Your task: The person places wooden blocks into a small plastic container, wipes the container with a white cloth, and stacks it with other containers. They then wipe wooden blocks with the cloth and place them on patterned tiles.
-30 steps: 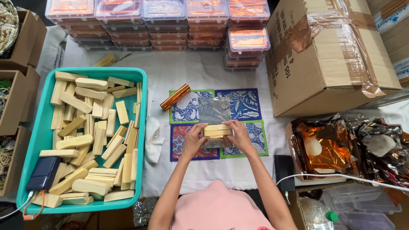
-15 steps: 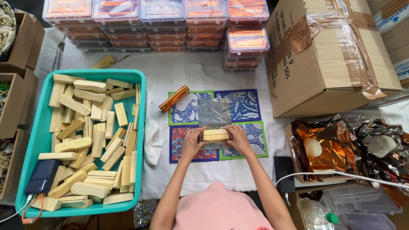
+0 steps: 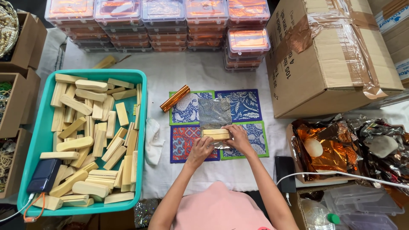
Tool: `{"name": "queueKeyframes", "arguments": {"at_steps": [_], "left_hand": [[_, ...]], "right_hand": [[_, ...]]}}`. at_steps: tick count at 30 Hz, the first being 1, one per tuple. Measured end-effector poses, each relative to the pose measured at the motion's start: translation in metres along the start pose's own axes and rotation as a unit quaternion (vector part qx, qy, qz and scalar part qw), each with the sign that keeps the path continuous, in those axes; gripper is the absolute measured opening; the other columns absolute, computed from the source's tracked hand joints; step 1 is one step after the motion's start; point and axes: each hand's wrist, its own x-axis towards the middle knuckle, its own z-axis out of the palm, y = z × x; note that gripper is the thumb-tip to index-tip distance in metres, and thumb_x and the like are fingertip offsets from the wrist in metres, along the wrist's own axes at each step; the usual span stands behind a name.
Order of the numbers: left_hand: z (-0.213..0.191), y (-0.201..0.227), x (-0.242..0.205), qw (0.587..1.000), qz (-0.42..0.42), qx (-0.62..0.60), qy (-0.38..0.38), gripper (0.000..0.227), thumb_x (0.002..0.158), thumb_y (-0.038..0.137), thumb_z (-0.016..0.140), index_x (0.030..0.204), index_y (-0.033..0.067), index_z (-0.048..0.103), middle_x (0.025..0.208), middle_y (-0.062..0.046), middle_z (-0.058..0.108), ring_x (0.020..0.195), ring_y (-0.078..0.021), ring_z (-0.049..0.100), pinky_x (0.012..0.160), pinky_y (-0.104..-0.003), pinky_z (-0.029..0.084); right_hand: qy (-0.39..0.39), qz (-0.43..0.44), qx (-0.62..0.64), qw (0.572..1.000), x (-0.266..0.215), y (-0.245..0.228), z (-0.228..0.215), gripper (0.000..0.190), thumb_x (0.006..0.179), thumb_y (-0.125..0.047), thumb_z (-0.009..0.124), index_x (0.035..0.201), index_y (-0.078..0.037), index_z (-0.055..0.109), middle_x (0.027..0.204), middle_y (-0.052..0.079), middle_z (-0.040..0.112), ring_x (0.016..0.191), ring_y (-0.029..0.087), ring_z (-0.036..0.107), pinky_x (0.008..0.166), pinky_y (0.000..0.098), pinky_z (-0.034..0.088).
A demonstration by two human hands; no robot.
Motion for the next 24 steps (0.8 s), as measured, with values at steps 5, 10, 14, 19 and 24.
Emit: {"name": "queueKeyframes", "arguments": {"at_steps": [5,10,14,19,24], "left_hand": [[-0.001,-0.001,0.007,0.998,-0.022,-0.037,0.043,0.015,0.086,0.026,0.076,0.094,0.0139,0.071,0.124,-0.004,0.057,0.125,-0.0234,0.050,0.103,-0.043,0.041],[-0.016,0.001,0.019,0.995,-0.066,-0.055,0.054,0.016,0.089,0.027,0.077,0.094,0.0143,0.069,0.118,-0.003,0.057,0.122,-0.0235,0.052,0.101,-0.043,0.041],[-0.018,0.001,0.023,0.992,-0.088,-0.076,0.055,0.016,0.089,0.026,0.076,0.097,0.0137,0.068,0.117,-0.003,0.058,0.120,-0.0232,0.054,0.103,-0.043,0.041],[-0.031,-0.001,0.033,0.985,-0.096,-0.130,0.062,0.039,0.087,0.036,0.078,0.112,0.0085,0.065,0.124,-0.009,0.057,0.127,-0.0290,0.050,0.108,-0.047,0.038],[-0.011,-0.020,0.023,0.981,-0.144,-0.129,-0.006,0.048,0.086,0.024,0.078,0.129,0.0086,0.064,0.138,-0.006,0.063,0.135,-0.0233,0.056,0.120,-0.045,0.037]], "right_hand": [[-0.004,-0.007,-0.008,1.000,0.000,0.000,-0.002,0.069,0.068,-0.026,0.090,0.132,-0.022,0.065,0.124,-0.001,0.065,0.121,0.025,0.056,0.104,0.0454,0.042],[0.001,-0.035,-0.003,0.999,-0.003,-0.011,-0.005,0.086,0.069,-0.042,0.093,0.142,-0.018,0.054,0.133,0.006,0.058,0.126,0.030,0.053,0.104,0.0489,0.042],[0.022,-0.066,-0.024,0.997,-0.008,-0.017,0.001,0.104,0.056,-0.037,0.095,0.145,-0.015,0.046,0.141,0.014,0.051,0.129,0.037,0.049,0.104,0.0509,0.042],[0.044,-0.073,-0.038,0.996,-0.012,-0.012,0.010,0.083,0.068,-0.016,0.086,0.144,-0.016,0.053,0.140,0.009,0.055,0.128,0.033,0.054,0.105,0.0463,0.047],[0.052,-0.055,-0.017,0.997,-0.010,-0.017,0.009,0.065,0.076,-0.008,0.083,0.136,-0.017,0.060,0.129,0.007,0.057,0.118,0.030,0.060,0.097,0.0434,0.050]]}}
